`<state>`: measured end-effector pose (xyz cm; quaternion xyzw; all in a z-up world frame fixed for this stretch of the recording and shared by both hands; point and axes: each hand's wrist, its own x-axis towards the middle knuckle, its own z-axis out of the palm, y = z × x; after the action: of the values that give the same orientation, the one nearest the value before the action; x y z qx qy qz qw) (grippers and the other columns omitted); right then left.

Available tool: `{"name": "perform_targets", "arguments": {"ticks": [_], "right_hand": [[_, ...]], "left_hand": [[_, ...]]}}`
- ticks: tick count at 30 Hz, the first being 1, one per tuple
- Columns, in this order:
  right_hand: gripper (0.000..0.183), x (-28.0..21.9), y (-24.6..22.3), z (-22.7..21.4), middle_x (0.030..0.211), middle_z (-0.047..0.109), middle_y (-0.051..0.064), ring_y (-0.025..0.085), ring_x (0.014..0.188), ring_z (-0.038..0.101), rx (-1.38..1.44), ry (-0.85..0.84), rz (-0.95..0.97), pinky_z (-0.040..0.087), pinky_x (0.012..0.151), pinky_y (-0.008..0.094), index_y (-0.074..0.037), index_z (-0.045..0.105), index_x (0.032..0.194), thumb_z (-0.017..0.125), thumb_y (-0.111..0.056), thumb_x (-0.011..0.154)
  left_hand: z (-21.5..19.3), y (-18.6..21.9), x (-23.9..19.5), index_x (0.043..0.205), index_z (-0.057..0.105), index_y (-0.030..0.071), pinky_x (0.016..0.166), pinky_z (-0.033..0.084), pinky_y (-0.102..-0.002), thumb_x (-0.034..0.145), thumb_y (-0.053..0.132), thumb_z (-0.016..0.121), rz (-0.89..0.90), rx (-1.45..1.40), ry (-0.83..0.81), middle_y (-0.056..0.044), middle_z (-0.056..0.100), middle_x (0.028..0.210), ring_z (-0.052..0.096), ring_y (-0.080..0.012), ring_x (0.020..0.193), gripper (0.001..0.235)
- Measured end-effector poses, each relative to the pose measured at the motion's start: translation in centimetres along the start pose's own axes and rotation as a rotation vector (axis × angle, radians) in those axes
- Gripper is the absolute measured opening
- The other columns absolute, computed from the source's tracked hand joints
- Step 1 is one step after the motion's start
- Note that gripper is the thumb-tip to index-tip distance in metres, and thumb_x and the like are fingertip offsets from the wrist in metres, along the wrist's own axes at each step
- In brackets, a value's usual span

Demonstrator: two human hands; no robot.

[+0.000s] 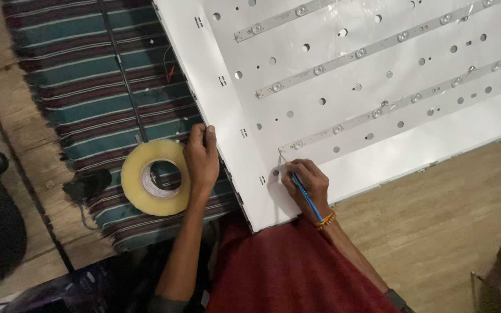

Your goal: The person smooths protective film on a white panel with LED strips, then uses a blue pen to mark points along the strips. They handle wires and adjust the panel edge while working on the fixture.

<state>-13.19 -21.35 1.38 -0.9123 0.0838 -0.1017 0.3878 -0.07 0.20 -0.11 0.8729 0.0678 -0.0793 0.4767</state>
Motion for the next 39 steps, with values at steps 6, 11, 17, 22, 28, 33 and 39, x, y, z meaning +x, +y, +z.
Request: {"name": "perform_targets", "arguments": {"ticks": [6, 11, 17, 22, 28, 33, 39], "right_hand": [[0.02, 0.2, -0.32, -0.13, 0.105, 0.073, 0.012, 0.021, 0.084, 0.076, 0.054, -0.026, 0.042, 0.063, 0.068, 0.03, -0.002, 0.072, 0.101, 0.077, 0.0, 0.082], [0.02, 0.52, -0.21, -0.11, 0.105, 0.074, 0.012, 0.021, 0.087, 0.076, 0.047, -0.033, 0.024, 0.063, 0.07, 0.029, -0.002, 0.072, 0.102, 0.077, 0.0, 0.084], [0.019, 0.45, 0.26, -0.03, 0.107, 0.074, 0.013, 0.019, 0.086, 0.076, 0.064, -0.064, 0.022, 0.064, 0.068, 0.027, -0.002, 0.072, 0.103, 0.079, -0.003, 0.086], [0.019, 0.33, 0.57, 0.12, 0.107, 0.074, 0.013, 0.018, 0.084, 0.076, 0.065, -0.083, 0.025, 0.064, 0.066, 0.025, -0.002, 0.072, 0.103, 0.079, -0.003, 0.085], [0.02, 0.08, 0.17, 0.12, 0.108, 0.074, 0.012, 0.019, 0.086, 0.076, 0.037, -0.041, 0.045, 0.063, 0.069, 0.029, -0.003, 0.072, 0.102, 0.079, -0.001, 0.083], [0.02, 0.29, -0.03, 0.18, 0.108, 0.074, 0.012, 0.02, 0.085, 0.076, 0.026, -0.044, 0.052, 0.063, 0.067, 0.028, -0.003, 0.072, 0.101, 0.08, -0.002, 0.083], [0.019, -0.07, -0.35, 0.09, 0.106, 0.074, 0.013, 0.022, 0.084, 0.076, 0.014, -0.001, 0.051, 0.062, 0.068, 0.03, -0.003, 0.071, 0.102, 0.078, -0.001, 0.084]], "left_hand": [[0.05, -0.13, -0.18, 0.102, 0.059, 0.002, 0.061, 0.047, -0.042, 0.107, 0.026, 0.053, 0.008, -0.007, 0.008, -0.014, 0.063, 0.073, 0.061, -0.0249, 0.063, 0.026], [0.09, -0.11, -0.19, 0.103, 0.06, 0.002, 0.062, 0.048, -0.042, 0.108, 0.028, 0.052, 0.064, -0.002, 0.027, -0.014, 0.066, 0.077, 0.063, -0.0248, 0.066, 0.028], [-0.01, 0.04, -0.07, 0.103, 0.06, 0.003, 0.058, 0.045, -0.04, 0.109, 0.029, 0.05, -0.051, -0.01, -0.053, -0.011, 0.06, 0.069, 0.057, -0.0212, 0.06, 0.029], [0.04, 0.0, -0.1, 0.103, 0.059, 0.002, 0.058, 0.045, -0.039, 0.108, 0.028, 0.05, -0.013, 0.001, -0.03, -0.01, 0.061, 0.07, 0.059, -0.019, 0.06, 0.028], [0.15, -0.06, -0.09, 0.102, 0.059, 0.002, 0.059, 0.046, -0.04, 0.108, 0.028, 0.051, -0.034, -0.005, -0.038, -0.011, 0.062, 0.072, 0.059, -0.0202, 0.062, 0.028], [0.08, -0.24, -0.2, 0.102, 0.059, 0.002, 0.061, 0.046, -0.041, 0.108, 0.029, 0.051, -0.022, 0.02, -0.029, -0.012, 0.062, 0.073, 0.06, -0.0229, 0.063, 0.029], [0.09, -0.48, -0.07, 0.099, 0.058, 0.002, 0.063, 0.046, -0.042, 0.108, 0.029, 0.052, 0.012, 0.004, -0.018, -0.014, 0.061, 0.072, 0.059, -0.0252, 0.063, 0.03]]}}
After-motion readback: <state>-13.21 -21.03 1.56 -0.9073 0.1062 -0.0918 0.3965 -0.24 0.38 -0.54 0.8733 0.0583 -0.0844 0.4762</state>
